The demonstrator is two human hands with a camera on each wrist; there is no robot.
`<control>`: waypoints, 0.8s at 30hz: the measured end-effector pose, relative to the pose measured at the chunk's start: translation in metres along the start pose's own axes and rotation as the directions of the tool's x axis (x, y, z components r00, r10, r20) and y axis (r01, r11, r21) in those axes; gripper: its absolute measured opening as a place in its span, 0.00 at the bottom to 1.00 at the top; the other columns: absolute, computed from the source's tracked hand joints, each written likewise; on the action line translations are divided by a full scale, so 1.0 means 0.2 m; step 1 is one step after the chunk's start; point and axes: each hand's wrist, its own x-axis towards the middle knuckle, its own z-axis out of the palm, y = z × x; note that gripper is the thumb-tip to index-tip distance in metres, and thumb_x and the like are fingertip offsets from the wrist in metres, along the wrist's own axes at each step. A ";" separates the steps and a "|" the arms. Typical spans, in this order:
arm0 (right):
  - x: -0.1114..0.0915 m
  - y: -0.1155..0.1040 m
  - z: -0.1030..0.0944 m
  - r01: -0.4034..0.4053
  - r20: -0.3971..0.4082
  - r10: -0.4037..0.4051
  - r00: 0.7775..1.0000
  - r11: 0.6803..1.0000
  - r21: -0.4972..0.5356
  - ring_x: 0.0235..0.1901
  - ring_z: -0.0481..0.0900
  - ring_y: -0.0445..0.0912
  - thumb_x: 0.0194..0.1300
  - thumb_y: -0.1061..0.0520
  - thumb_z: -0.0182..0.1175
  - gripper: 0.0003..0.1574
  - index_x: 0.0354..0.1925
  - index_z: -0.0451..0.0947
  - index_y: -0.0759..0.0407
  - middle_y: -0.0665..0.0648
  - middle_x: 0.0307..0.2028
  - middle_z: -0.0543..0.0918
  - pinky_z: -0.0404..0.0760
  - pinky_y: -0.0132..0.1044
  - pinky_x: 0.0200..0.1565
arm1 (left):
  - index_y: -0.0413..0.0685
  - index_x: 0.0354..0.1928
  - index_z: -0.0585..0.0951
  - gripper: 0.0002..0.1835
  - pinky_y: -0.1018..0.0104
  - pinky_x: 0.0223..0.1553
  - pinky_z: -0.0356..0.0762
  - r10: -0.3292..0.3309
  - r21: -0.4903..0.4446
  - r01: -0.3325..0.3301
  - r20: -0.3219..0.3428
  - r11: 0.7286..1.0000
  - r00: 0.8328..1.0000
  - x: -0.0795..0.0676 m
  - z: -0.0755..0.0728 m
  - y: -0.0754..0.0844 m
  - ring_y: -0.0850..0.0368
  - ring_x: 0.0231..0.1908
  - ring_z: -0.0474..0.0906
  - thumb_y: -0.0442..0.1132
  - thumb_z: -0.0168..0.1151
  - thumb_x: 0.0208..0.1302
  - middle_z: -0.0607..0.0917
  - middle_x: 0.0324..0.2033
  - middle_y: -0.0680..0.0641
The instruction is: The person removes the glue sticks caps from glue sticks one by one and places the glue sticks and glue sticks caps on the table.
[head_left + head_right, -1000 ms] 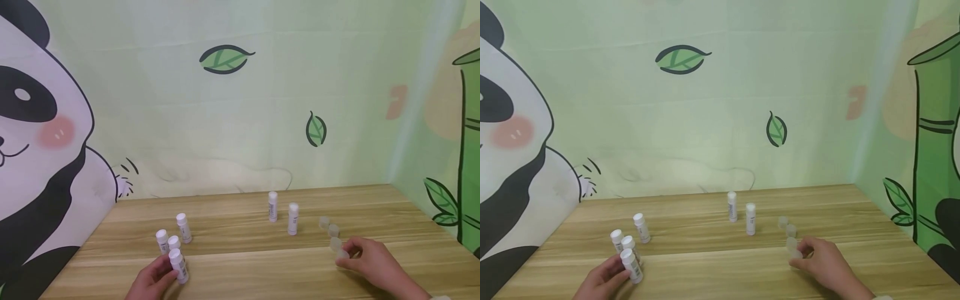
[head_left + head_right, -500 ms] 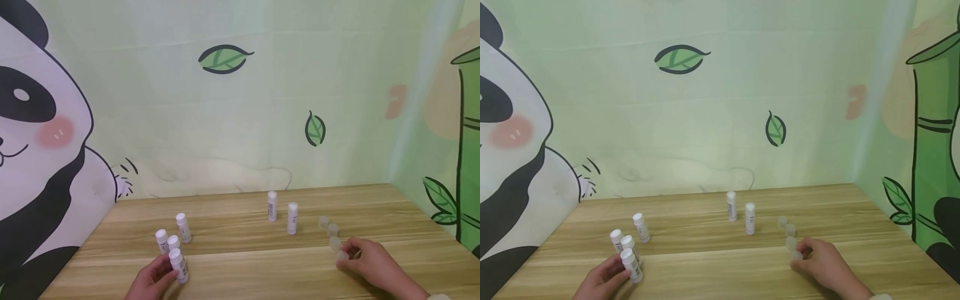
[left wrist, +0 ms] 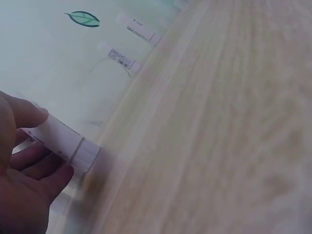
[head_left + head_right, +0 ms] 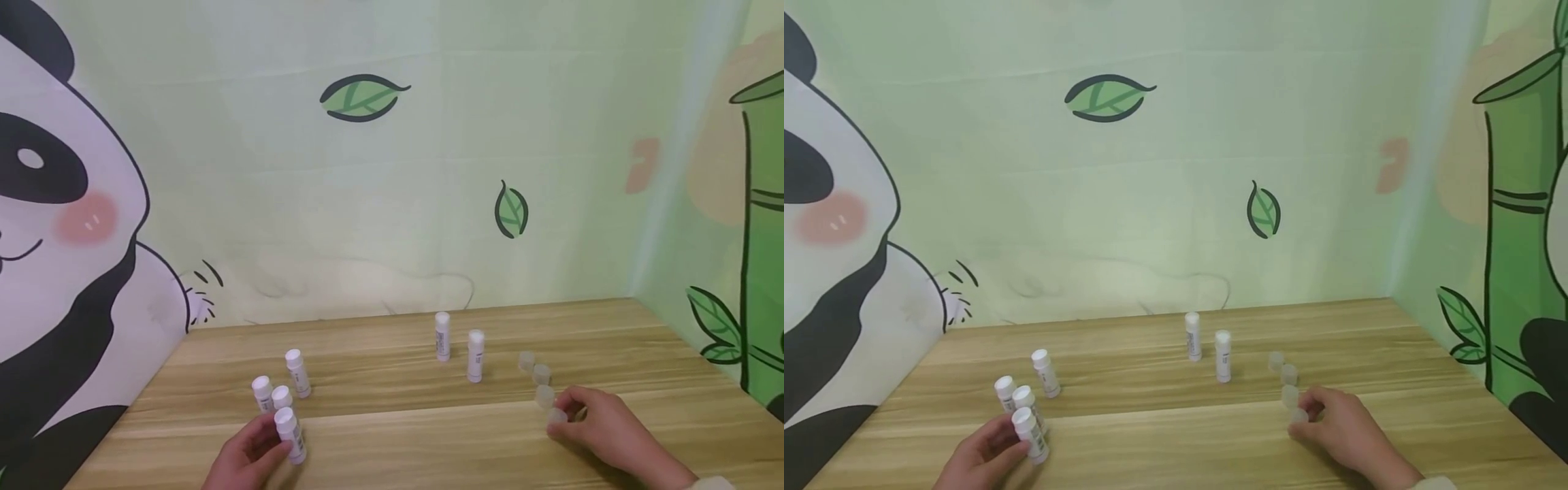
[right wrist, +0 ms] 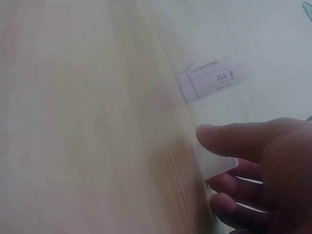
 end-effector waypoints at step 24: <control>-0.01 0.00 0.01 -0.003 -0.022 0.003 1.000 1.000 0.008 0.31 0.74 0.41 0.50 0.46 0.74 0.21 0.37 0.79 0.54 0.49 0.30 0.80 0.71 0.31 0.32 | 0.44 0.60 0.74 0.24 0.85 0.48 0.73 0.205 0.029 -0.203 -0.132 0.979 0.970 -0.04 0.00 0.17 0.76 0.46 0.77 0.33 0.66 0.61 0.83 0.51 0.40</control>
